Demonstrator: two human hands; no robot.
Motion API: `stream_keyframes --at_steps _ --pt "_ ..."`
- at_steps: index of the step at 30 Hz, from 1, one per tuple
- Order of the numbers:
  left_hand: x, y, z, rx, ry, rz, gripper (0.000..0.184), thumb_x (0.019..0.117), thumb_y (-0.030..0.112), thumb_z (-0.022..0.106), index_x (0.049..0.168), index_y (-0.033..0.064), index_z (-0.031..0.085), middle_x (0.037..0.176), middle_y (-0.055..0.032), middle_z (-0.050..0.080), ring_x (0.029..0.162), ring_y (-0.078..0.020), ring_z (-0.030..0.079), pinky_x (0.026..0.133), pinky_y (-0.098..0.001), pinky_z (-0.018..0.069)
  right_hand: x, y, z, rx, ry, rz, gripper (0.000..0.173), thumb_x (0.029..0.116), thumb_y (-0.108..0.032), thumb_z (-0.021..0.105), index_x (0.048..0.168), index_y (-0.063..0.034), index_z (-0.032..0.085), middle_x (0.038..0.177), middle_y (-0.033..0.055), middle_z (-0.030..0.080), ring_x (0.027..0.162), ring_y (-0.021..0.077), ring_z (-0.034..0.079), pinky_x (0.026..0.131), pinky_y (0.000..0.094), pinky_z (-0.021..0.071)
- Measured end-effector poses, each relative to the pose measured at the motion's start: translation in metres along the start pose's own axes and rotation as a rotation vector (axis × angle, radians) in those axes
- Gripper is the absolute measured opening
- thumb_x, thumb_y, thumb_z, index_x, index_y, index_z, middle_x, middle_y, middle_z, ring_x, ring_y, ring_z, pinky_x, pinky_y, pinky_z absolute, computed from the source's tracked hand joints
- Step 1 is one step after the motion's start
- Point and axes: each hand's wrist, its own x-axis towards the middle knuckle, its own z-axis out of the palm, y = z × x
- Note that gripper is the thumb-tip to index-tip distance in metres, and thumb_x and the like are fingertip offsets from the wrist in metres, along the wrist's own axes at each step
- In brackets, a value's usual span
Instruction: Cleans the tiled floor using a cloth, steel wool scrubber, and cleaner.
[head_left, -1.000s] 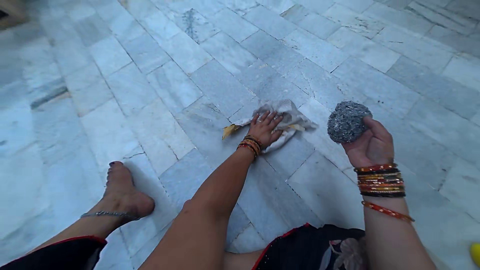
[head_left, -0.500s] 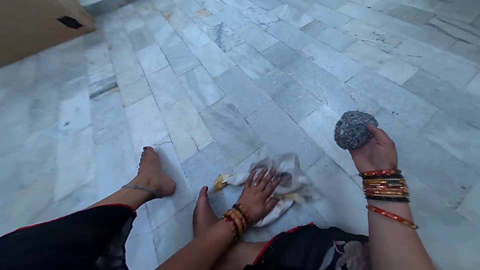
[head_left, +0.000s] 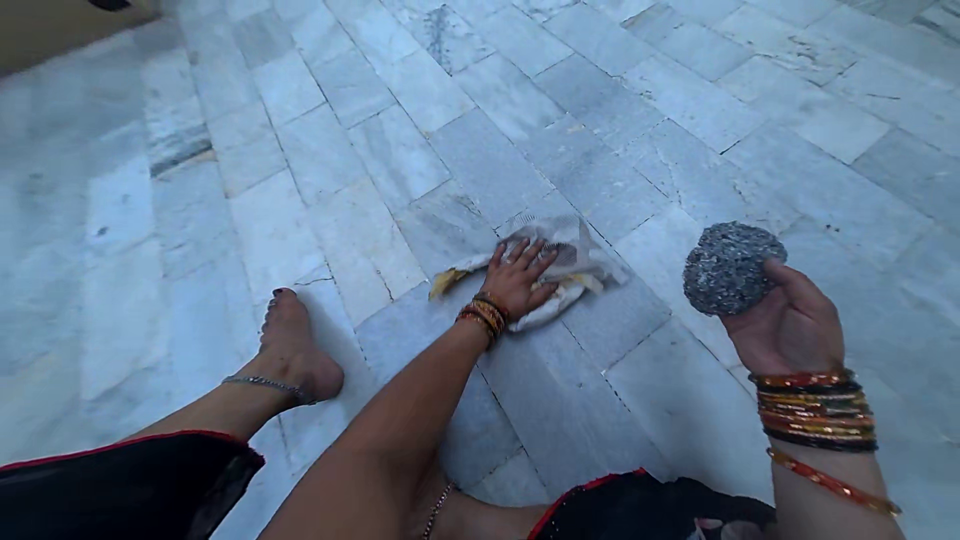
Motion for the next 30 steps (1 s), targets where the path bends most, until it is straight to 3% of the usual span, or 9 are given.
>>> stream_keyframes --at_steps 3,5,11,16,19,22,25,30 --pt "0.047 -0.009 -0.020 -0.015 -0.142 -0.143 0.064 0.1054 0.059 0.036 0.162 0.0296 0.034 0.172 -0.0049 0.021 0.159 -0.0328 0.015 0.124 -0.0661 0.0046 -0.001 0.000 0.001 -0.010 0.012 -0.002 0.024 0.1090 -0.022 0.039 0.122 -0.0152 0.058 0.116 0.0023 0.067 0.108 0.0156 0.067 0.090 0.0382 0.0578" --pt "0.067 -0.007 -0.031 -0.023 -0.206 -0.238 0.065 0.1063 0.059 0.035 0.164 0.0290 0.029 0.173 -0.0049 0.015 0.160 -0.0346 0.011 0.123 -0.0686 0.0055 0.002 0.001 -0.001 -0.007 0.003 -0.014 0.025 0.1085 -0.022 0.039 0.125 -0.0141 0.056 0.118 0.0035 0.066 0.110 0.0164 0.066 0.091 0.0400 0.0567" --pt "0.062 0.019 -0.029 -0.033 -0.222 -0.365 0.072 0.1057 0.062 0.035 0.166 0.0241 0.022 0.174 -0.0095 0.010 0.160 -0.0367 0.007 0.123 -0.0689 0.0056 0.011 0.004 -0.010 0.023 0.035 -0.023 0.023 0.1070 -0.021 0.043 0.123 -0.0118 0.056 0.117 0.0056 0.065 0.108 0.0178 0.065 0.091 0.0410 0.0556" --pt "-0.033 0.065 -0.001 -0.028 -0.148 -0.168 0.071 0.1044 0.060 0.039 0.163 0.0212 0.032 0.172 -0.0120 0.020 0.159 -0.0355 0.011 0.124 -0.0678 0.0039 0.009 0.000 -0.010 0.043 0.044 -0.011 0.021 0.1070 -0.021 0.045 0.122 -0.0124 0.056 0.117 0.0056 0.065 0.108 0.0176 0.065 0.090 0.0400 0.0560" --pt "-0.108 0.102 0.004 -0.061 -0.306 -0.054 0.072 0.1029 0.066 0.033 0.164 0.0269 0.029 0.173 -0.0073 0.017 0.160 -0.0308 0.007 0.124 -0.0664 0.0002 0.008 0.002 -0.009 0.041 0.020 0.002 0.021 0.1074 -0.021 0.044 0.123 -0.0124 0.056 0.117 0.0054 0.065 0.107 0.0176 0.066 0.089 0.0398 0.0566" --pt "-0.156 0.122 0.016 -0.107 -0.154 0.078 0.066 0.1009 0.061 0.045 0.156 0.0255 0.046 0.166 -0.0088 0.037 0.155 -0.0342 0.030 0.121 -0.0700 0.0168 0.006 0.003 -0.005 0.021 0.016 0.025 0.022 0.1076 -0.021 0.044 0.125 -0.0122 0.056 0.117 0.0057 0.066 0.108 0.0180 0.066 0.090 0.0403 0.0564" --pt "-0.149 0.113 0.018 -0.127 -0.128 0.139 0.061 0.1006 0.061 0.046 0.153 0.0302 0.049 0.164 -0.0046 0.041 0.153 -0.0319 0.033 0.120 -0.0681 0.0207 0.000 0.001 -0.002 -0.006 -0.009 0.018 0.025 0.1081 -0.022 0.043 0.127 -0.0134 0.056 0.119 0.0038 0.066 0.109 0.0165 0.066 0.091 0.0388 0.0567" --pt "-0.087 0.092 0.010 -0.099 -0.221 0.134 0.059 0.1024 0.062 0.040 0.154 0.0353 0.047 0.166 0.0008 0.037 0.156 -0.0234 0.027 0.125 -0.0609 0.0144 0.000 -0.004 -0.005 -0.017 -0.018 0.012 0.025 0.1088 -0.023 0.040 0.126 -0.0151 0.056 0.118 0.0031 0.067 0.108 0.0161 0.067 0.089 0.0379 0.0587"
